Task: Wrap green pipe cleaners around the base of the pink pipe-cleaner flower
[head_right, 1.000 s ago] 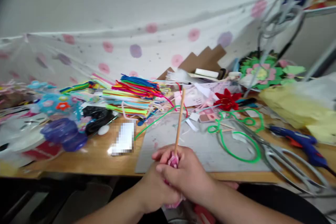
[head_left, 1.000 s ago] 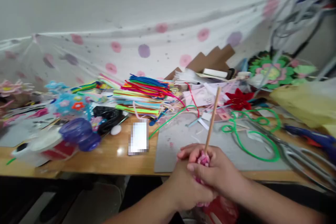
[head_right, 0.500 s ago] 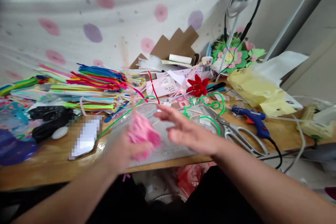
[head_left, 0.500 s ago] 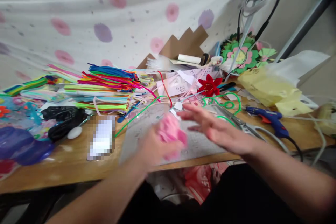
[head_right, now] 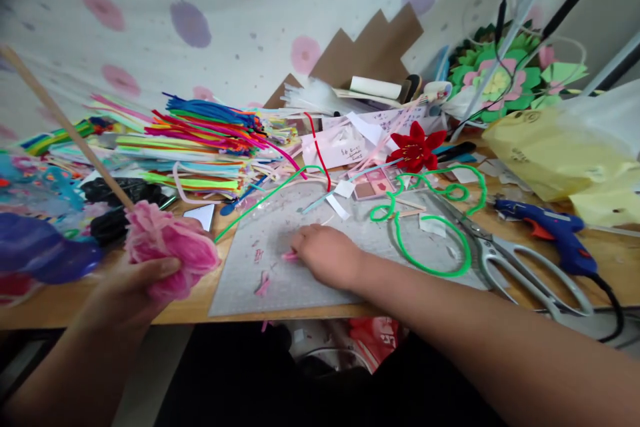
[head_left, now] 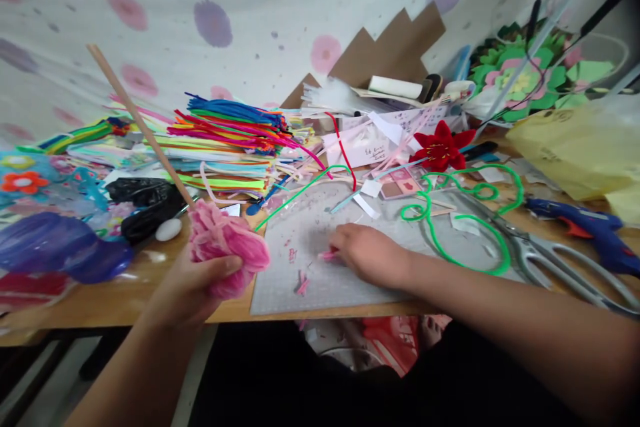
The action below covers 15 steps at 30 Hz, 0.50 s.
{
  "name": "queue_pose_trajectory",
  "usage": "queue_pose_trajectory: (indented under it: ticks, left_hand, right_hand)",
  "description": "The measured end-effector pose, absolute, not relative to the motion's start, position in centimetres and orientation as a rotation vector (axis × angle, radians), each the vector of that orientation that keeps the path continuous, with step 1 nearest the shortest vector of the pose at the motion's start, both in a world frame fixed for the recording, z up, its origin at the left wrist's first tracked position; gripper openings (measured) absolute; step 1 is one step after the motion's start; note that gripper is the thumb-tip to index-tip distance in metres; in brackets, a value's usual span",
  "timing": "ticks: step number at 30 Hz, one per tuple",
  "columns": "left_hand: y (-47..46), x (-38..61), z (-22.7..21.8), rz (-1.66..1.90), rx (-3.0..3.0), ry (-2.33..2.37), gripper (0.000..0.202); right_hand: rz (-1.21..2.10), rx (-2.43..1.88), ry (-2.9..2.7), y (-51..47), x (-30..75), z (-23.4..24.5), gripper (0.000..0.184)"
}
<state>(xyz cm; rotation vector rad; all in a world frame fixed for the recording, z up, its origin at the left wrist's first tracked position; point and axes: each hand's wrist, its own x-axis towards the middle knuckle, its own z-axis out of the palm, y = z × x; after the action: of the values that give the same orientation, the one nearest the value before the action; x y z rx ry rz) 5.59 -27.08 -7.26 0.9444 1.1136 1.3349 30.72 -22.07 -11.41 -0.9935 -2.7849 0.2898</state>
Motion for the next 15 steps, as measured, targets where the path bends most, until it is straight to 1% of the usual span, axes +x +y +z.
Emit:
queue_pose_trajectory:
  ticks: [2, 4, 6, 7, 9, 10, 13, 15]
  left_hand:
    - [-27.4, 4.9, -7.3, 1.345, 0.962, 1.107, 0.036]
    - [-27.7, 4.6, -7.3, 1.365, 0.966, 1.085, 0.035]
    - [-28.0, 4.6, -7.5, 1.371, 0.953, 1.066, 0.035]
    - [-28.0, 4.6, -7.7, 1.374, 0.945, 1.059, 0.036]
    - [-28.2, 4.6, -8.1, 1.373, 0.946, 1.039, 0.04]
    - [-28.3, 4.5, -8.3, 1.375, 0.952, 1.027, 0.042]
    - [-28.6, 4.1, -8.6, 1.387, 0.972, 0.988, 0.045]
    - [-29.0, 3.8, -8.7, 1.406, 0.968, 0.966, 0.043]
  right_hand:
    - [0.338, -0.951, -2.768, -22.5, 29.7, -11.3, 0.017]
    - [0.396, -0.805, -2.786, -23.0, 28.7, -11.3, 0.023]
    - [0.382, -0.67, -2.829, -23.5, 27.7, -11.5, 0.029]
    - [0.34, -0.639, -2.856, -23.7, 27.3, -11.6, 0.026]
    - [0.24, -0.645, -2.908, -23.8, 26.7, -12.0, 0.016]
    - [0.208, -0.667, -2.926, -23.8, 26.6, -12.0, 0.014]
    - [0.223, -0.787, -2.905, -24.5, 26.8, -11.5, 0.016]
    - [0.318, -0.885, -2.816, -26.2, 27.4, -10.7, 0.017]
